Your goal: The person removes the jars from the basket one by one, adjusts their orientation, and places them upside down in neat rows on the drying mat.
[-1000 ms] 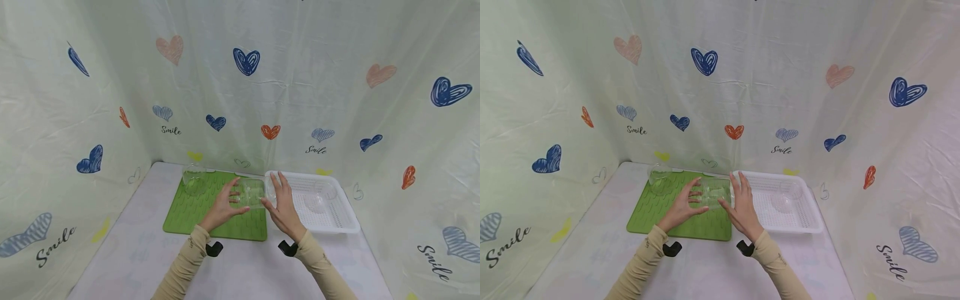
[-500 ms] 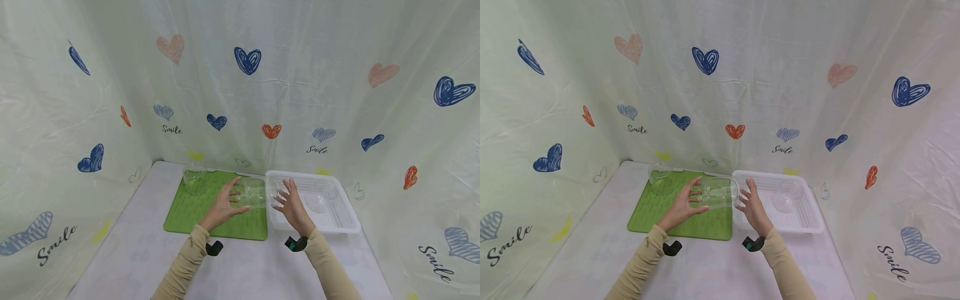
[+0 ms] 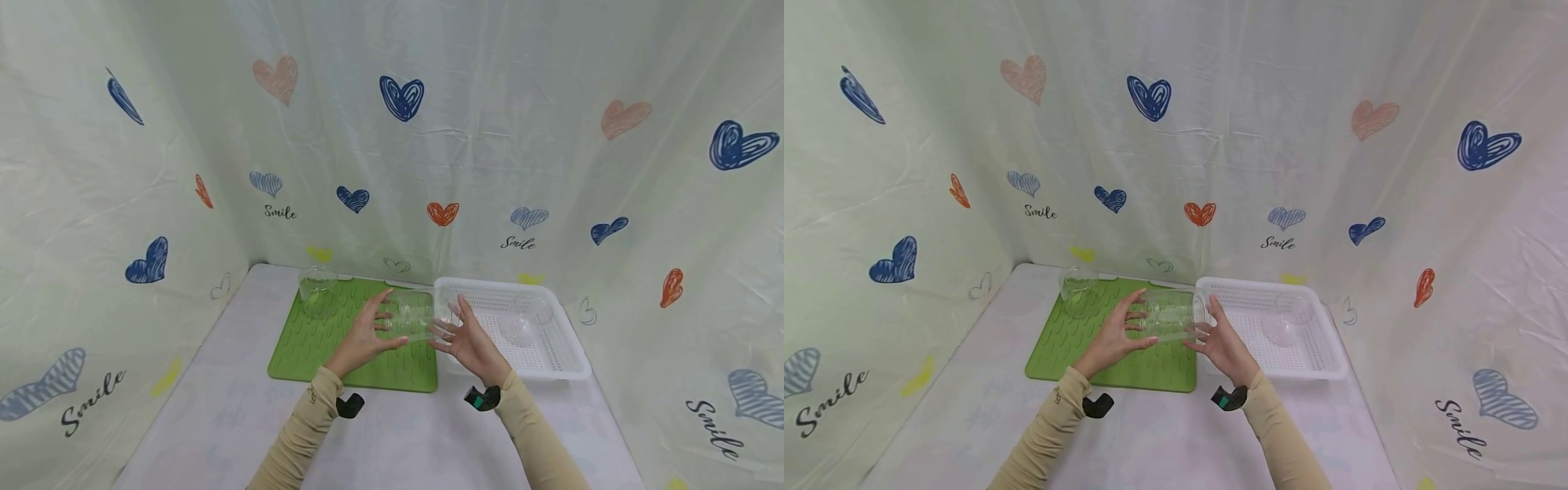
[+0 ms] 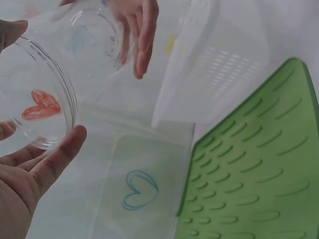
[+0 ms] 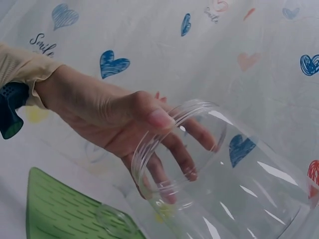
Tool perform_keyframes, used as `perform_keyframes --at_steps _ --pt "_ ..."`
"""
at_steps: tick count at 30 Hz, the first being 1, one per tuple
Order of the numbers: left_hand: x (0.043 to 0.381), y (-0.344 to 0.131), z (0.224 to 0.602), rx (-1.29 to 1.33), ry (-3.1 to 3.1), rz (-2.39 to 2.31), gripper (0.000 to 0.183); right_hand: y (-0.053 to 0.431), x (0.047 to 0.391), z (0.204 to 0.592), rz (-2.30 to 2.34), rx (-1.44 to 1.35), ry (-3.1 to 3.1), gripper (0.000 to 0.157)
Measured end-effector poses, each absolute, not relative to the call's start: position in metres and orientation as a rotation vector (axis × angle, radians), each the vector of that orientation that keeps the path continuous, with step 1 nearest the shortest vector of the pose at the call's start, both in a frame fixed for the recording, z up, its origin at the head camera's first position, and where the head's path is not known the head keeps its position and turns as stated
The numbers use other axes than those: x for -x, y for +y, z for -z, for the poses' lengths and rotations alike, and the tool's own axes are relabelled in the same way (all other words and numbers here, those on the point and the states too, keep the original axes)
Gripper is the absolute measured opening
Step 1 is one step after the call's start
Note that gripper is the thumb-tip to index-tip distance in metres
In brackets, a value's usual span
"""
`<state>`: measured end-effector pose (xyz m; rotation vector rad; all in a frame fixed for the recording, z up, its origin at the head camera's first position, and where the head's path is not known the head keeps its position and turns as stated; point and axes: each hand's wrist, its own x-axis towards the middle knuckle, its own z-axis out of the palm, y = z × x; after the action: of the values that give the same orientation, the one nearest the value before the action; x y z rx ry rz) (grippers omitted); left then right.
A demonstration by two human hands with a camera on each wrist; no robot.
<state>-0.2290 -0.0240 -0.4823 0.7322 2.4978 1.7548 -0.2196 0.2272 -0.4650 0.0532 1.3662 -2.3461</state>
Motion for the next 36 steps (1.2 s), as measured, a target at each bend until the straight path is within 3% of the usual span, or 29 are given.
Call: perform_keyframes --at_steps 7,36 --pt "0.229 -0.023 0.484 -0.728 2.514 -1.756 0.097 0.227 0.219 0.468 2.328 -0.042 1.411 0.082" --pt "0.229 -0.03 0.488 -0.691 2.52 -1.634 0.104 0.213 0.223 0.461 2.354 -0.143 1.716 0.078"
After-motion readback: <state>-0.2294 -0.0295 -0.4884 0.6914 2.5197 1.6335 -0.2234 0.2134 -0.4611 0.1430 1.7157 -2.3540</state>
